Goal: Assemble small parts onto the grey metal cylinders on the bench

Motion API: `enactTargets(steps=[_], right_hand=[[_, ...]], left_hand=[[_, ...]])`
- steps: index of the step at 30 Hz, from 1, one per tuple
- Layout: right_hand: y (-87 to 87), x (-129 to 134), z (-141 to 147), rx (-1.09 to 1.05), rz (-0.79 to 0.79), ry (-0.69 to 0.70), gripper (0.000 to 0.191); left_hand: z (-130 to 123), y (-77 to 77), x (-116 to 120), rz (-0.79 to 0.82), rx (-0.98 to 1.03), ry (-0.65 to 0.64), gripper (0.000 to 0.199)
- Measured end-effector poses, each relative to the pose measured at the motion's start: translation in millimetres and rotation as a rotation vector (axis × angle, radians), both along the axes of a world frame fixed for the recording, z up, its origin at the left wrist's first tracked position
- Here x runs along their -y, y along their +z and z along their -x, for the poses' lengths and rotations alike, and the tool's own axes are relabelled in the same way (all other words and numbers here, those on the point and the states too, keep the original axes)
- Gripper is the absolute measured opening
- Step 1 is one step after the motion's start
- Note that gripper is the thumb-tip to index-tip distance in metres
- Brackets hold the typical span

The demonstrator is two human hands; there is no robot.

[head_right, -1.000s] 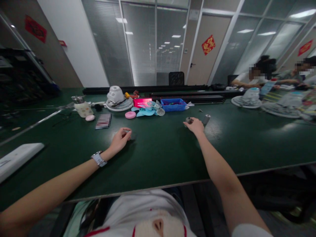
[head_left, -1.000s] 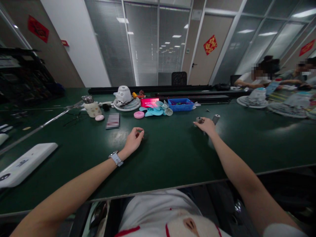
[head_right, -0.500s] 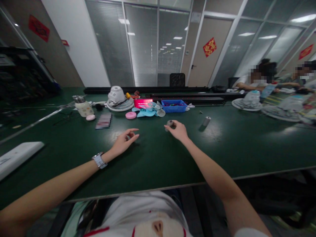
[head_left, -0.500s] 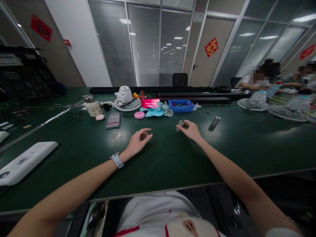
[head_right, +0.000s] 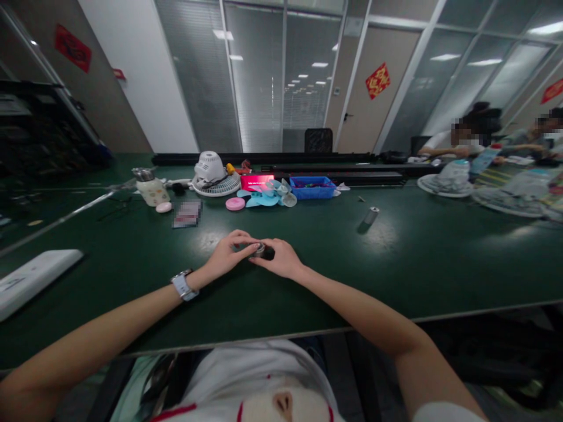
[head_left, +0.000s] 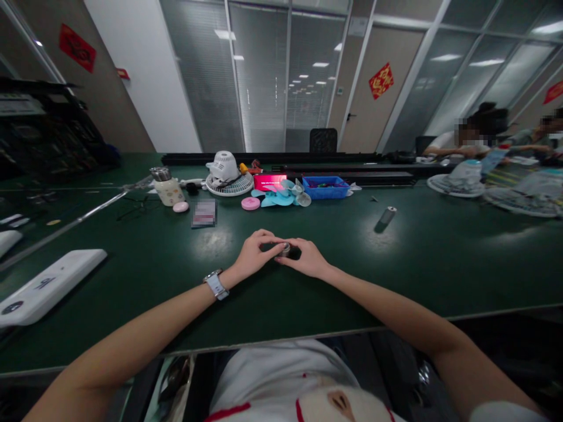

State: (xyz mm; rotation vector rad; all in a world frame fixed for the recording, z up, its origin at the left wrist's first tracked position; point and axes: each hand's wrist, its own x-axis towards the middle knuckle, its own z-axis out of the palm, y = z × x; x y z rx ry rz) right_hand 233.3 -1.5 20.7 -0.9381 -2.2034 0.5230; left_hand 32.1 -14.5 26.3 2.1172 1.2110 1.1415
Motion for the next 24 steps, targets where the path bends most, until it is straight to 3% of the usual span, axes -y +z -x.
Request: enactTargets(steps=[7,12,16,18,20,22,24], right_hand=[[-1.5,3,4,-0.015,0.027,-0.01,0.038],[2.3,-18,-16,-0.148,0.09,-0.098,0.04],[6.4,-68,-82,-0.295,-0.003,-0.462,0.042],[5.5,-91,-123,-0.239,-0.071,-0.714,0.042],[2.1,-107,-159,-0.131,-0.041,-0.923,0.042],[-2.5,-115,-183,-0.036,0.058,-1.041,0.043],[-5.7,-117,-193,0.008,0.158,-1.068,0.046]], left_hand=[[8,11.0,-3,-0.046,-0.02,0.071,0.031],[34,-3.3,-12,0.001,-0.229,0.121,0.027],[40,-14.3,-17,0.071,-0.322,0.052,0.03],[38,-16.2,-18,0.063,-0.298,0.077,0.037],[36,-16.5,-18,0.065,-0.219,0.147,0.043],[35,-16.3,-18,0.085,-0.118,0.23,0.043],[35,-15.8,-18,0.121,-0.029,0.306,0.038]])
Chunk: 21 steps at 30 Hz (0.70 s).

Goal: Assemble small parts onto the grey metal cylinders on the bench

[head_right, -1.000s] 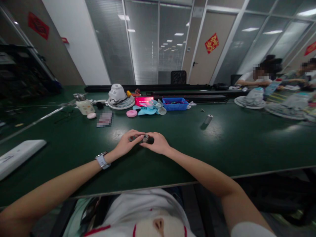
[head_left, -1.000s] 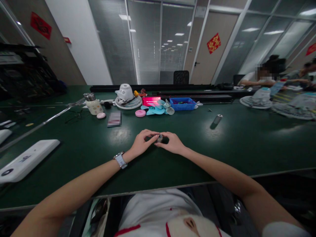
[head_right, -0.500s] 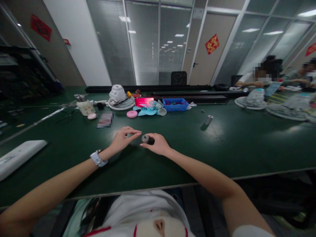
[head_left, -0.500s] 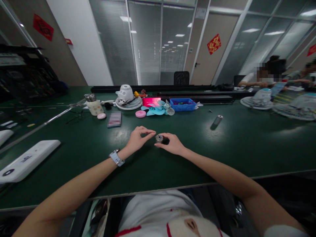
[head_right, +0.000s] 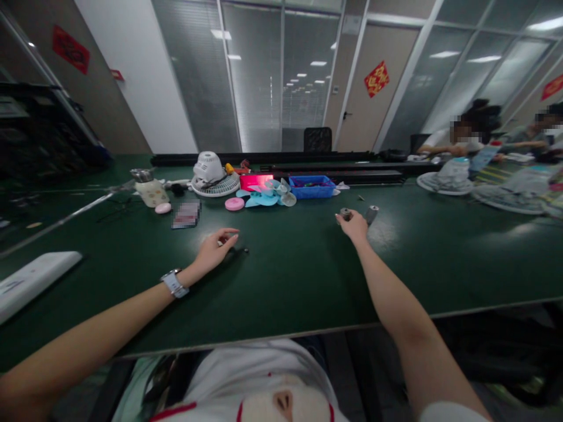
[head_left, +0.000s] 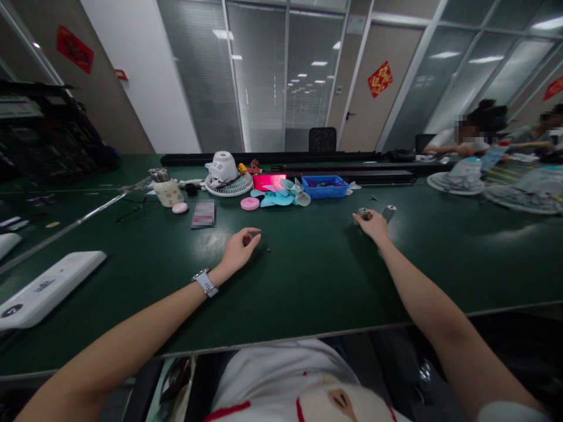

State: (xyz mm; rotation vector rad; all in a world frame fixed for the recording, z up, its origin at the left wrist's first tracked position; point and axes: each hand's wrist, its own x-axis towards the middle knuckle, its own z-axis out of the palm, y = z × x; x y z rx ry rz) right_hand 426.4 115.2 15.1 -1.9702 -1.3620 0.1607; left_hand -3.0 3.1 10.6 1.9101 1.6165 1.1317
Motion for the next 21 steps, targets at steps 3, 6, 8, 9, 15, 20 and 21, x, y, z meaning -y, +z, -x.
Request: enactTargets(steps=[3,6,8,9,15,20,21], right_hand=[[2.9,7,8,0.03,-0.007,-0.043,0.061],[15.0,26,43,0.176,-0.255,-0.041,0.08],[22.3,48,81,0.243,-0.401,0.185,0.071],[24.0,60,103,0.257,-0.414,0.372,0.061],[7.1,127,202,0.412,-0.162,1.302,0.046],[-4.1,124,208,0.385,-0.109,1.271,0.037],[-4.8,120,206,0.354,-0.119,1.25,0.035]], left_hand=[[0,1.0,1,0.027,0.092,0.076,0.033],[-1,0.9,1,0.001,0.148,0.119,0.03],[-1,-0.3,0,-0.01,0.173,0.137,0.029],[-1,-1.3,-1,-0.008,0.18,0.138,0.029],[0,-5.9,-3,-0.031,0.194,0.13,0.025],[-2,-3.2,-1,-0.022,0.181,0.12,0.024],[-2,-2.6,0,-0.021,0.179,0.12,0.024]])
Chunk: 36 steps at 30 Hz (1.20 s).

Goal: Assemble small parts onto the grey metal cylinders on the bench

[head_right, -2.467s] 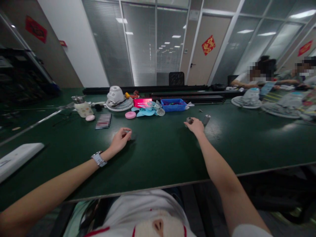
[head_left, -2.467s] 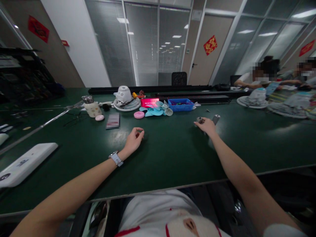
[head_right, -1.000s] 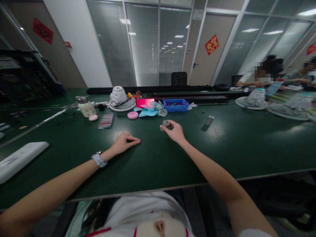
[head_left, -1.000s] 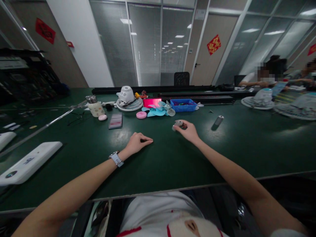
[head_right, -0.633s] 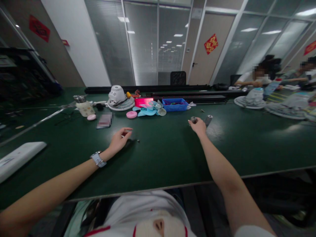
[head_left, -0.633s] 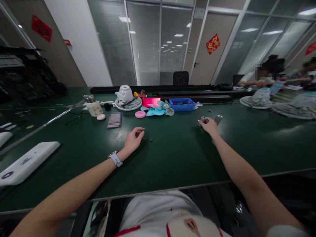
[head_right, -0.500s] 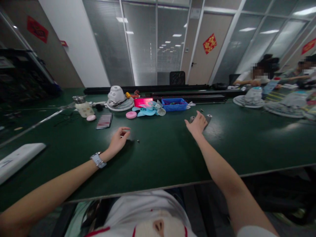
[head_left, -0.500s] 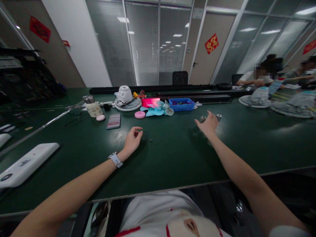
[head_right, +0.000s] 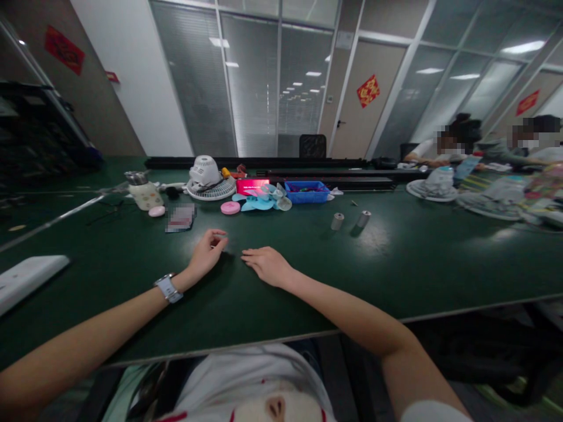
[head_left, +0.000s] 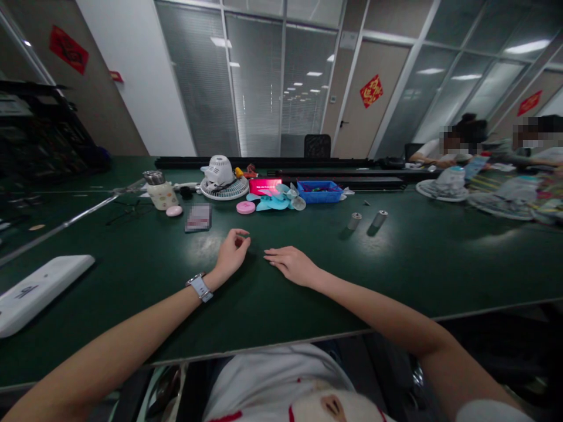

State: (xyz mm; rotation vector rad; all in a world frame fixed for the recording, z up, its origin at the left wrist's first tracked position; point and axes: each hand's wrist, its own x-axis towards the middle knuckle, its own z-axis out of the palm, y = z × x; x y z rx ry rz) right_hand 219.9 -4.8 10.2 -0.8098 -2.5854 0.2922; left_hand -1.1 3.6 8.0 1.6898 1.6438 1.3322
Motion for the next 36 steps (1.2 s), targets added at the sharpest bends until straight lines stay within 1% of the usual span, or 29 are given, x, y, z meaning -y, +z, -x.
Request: enactTargets(steps=[3,4,6,8,11,13,15,18,22,25,28,31,34,36], right_hand=[[2.1,-14,-9,-0.102,0.019,-0.073,0.037],[4.8,-19,-16,-0.133,0.006,-0.109,0.038],[13.5,-34,-36,-0.2,-0.074,-0.212,0.039],[24.4,-52,-69,-0.266,-0.202,-0.382,0.037],[36.9,-81,-132,-0.345,-0.35,-0.714,0.036],[39.4,-95,-169,-0.386,-0.368,-0.88,0.036],[37.4,-104,-193,-0.418,-0.347,-0.963,0.038],[30.3,-110,-207,-0.439,-0.317,-0.983,0.042],[23.6,-114,-205,-0.444,-0.31,-0.961,0.044],[21.7,-116,-206,-0.429,-0.31,-0.96,0.045],[21.1,-118,-208,-0.405,-0.277,-0.953,0.044],[21.3,-120,-210,-0.402,-0.247,-0.943,0.049],[18.2,-122,-212,-0.49,-0.234,-0.959,0.058],[12.2,-126,-214,-0.591,-0.218,-0.991,0.066]], left_hand=[[0,1.1,1,-0.004,-0.001,-0.005,0.024],[0,1.2,1,-0.004,-0.001,-0.008,0.024],[0,1.0,1,0.002,-0.003,-0.013,0.025],[1,-0.2,0,0.007,-0.009,-0.015,0.025],[2,-3.9,-3,0.001,-0.019,-0.026,0.027],[3,-7.2,-5,-0.002,-0.022,-0.04,0.028],[5,-9.8,-6,-0.002,-0.019,-0.055,0.029],[5,-11.0,-7,0.001,-0.014,-0.066,0.029],[5,-10.5,-7,0.004,-0.018,-0.065,0.029],[6,-10.9,-7,0.004,-0.023,-0.07,0.03],[5,-10.1,-7,0.004,-0.019,-0.077,0.03],[4,-7.3,-4,-0.004,-0.01,-0.078,0.03],[2,-4.6,-2,-0.006,-0.004,-0.068,0.028],[1,-4.0,-2,-0.005,-0.002,-0.069,0.028]])
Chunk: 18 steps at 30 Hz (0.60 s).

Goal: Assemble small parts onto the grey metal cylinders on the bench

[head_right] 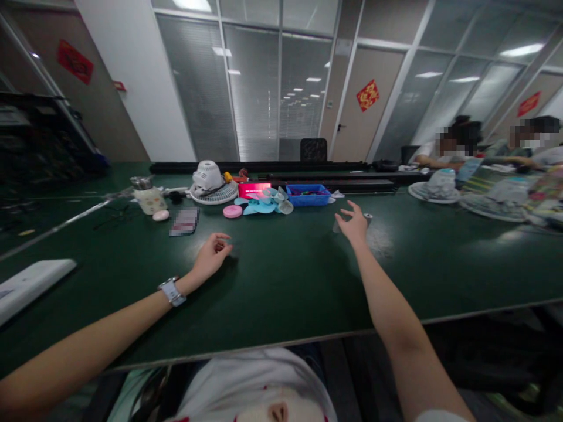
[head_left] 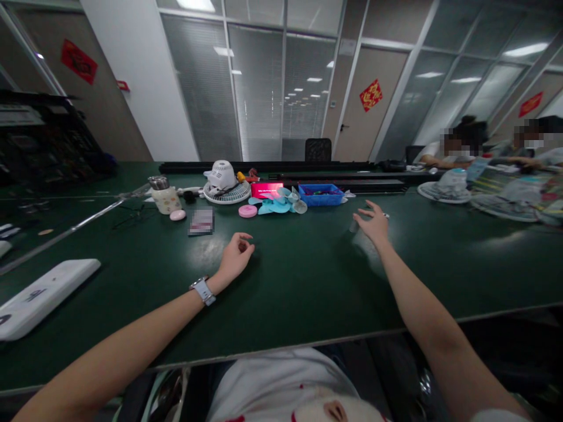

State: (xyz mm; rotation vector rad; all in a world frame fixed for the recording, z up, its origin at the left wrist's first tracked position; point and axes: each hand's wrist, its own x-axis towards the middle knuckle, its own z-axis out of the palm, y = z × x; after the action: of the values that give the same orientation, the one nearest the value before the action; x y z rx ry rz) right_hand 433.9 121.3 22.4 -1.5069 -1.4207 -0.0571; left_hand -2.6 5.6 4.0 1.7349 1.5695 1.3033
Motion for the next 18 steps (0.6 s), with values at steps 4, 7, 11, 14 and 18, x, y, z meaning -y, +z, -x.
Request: enactTargets(steps=[4,7,11,14,18], right_hand=[[-18.8,-9,-5,-0.163,0.137,-0.043,0.076],[-29.0,-14,-9,-0.185,0.25,-0.085,0.067],[-27.0,-10,1,-0.124,0.233,-0.088,0.045],[-15.5,6,37,-0.09,0.19,-0.005,0.039],[0.5,55,120,-0.058,0.154,0.449,0.043]], left_hand=[[0,-0.7,-1,0.006,-0.004,0.01,0.028],[1,-1.6,-1,0.009,0.001,0.007,0.029],[1,-1.7,-1,0.014,-0.016,-0.011,0.03],[-2,1.4,4,-0.006,-0.061,-0.078,0.033],[-11,9.7,14,-0.076,-0.167,-0.248,0.041]])
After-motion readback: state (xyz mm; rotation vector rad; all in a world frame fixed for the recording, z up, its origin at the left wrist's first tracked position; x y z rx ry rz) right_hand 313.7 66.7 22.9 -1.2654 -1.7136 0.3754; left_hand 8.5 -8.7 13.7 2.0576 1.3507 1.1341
